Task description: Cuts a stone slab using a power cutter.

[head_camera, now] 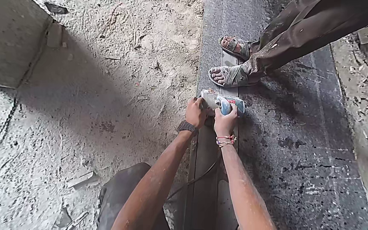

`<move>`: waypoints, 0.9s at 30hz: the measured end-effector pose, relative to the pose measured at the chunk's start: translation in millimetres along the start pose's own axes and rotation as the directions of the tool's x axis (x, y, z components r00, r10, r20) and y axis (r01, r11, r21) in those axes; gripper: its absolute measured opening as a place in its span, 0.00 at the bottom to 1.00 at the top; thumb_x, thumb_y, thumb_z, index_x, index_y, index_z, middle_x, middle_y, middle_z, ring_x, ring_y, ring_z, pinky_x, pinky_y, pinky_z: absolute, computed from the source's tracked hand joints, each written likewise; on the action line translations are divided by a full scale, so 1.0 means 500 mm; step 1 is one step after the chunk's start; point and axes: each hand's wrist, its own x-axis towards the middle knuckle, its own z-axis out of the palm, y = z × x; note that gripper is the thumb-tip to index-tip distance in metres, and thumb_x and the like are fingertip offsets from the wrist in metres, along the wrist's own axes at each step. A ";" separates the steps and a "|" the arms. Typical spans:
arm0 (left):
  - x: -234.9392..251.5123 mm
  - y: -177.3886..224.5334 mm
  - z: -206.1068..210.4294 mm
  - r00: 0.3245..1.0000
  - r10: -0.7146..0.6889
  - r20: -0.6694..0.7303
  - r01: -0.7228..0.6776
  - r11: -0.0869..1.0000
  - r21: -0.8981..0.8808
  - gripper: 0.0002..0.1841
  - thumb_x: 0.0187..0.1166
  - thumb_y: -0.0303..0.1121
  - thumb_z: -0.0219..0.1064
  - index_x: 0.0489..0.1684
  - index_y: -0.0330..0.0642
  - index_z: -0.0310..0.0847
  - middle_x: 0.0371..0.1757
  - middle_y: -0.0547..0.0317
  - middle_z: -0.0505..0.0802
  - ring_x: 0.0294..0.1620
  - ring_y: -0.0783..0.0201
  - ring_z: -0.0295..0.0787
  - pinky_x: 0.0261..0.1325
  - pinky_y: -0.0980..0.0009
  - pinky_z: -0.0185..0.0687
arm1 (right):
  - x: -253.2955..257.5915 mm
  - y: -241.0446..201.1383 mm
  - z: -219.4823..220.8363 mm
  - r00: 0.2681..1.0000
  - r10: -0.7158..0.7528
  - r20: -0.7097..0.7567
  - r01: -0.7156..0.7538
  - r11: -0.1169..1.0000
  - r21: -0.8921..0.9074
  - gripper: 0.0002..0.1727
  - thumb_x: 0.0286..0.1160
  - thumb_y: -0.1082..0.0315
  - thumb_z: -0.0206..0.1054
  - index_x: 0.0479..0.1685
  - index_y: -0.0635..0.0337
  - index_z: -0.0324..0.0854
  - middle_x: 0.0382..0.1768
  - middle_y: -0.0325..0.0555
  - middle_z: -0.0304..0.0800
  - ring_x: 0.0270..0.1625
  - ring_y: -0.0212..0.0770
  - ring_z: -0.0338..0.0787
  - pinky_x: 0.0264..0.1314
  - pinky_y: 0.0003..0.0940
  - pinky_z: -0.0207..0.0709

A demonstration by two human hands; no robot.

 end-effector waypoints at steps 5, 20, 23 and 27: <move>0.006 0.003 0.000 1.000 0.004 -0.028 -0.005 1.000 -0.023 0.24 0.72 0.32 0.79 0.66 0.33 0.84 0.64 0.33 0.86 0.68 0.38 0.82 0.72 0.43 0.78 | 0.009 -0.004 0.003 1.000 0.010 0.002 -0.010 1.000 -0.029 0.31 0.69 0.63 0.77 0.72 0.64 0.76 0.51 0.61 0.91 0.53 0.58 0.91 0.58 0.57 0.81; 0.036 0.007 -0.010 1.000 -0.011 0.015 0.011 1.000 -0.027 0.24 0.73 0.32 0.77 0.68 0.32 0.83 0.65 0.32 0.86 0.71 0.37 0.81 0.76 0.43 0.75 | 0.026 -0.014 0.012 1.000 0.011 0.010 -0.010 0.999 -0.044 0.29 0.71 0.62 0.75 0.71 0.61 0.75 0.49 0.60 0.90 0.49 0.57 0.91 0.54 0.58 0.81; 0.038 0.007 -0.006 1.000 0.000 -0.007 0.000 1.000 -0.024 0.25 0.72 0.32 0.78 0.68 0.33 0.83 0.65 0.32 0.86 0.70 0.37 0.82 0.73 0.41 0.76 | 0.031 -0.017 0.012 1.000 0.013 0.019 -0.012 0.999 -0.047 0.30 0.71 0.62 0.75 0.73 0.62 0.75 0.50 0.61 0.90 0.50 0.57 0.91 0.55 0.58 0.81; 0.039 0.006 0.000 0.997 0.033 -0.063 -0.035 0.999 -0.027 0.25 0.70 0.31 0.80 0.67 0.33 0.83 0.66 0.31 0.85 0.68 0.36 0.83 0.71 0.39 0.77 | 0.035 -0.021 0.015 1.000 -0.003 0.003 0.003 0.999 -0.033 0.30 0.70 0.63 0.76 0.71 0.63 0.76 0.49 0.61 0.90 0.50 0.57 0.91 0.55 0.57 0.81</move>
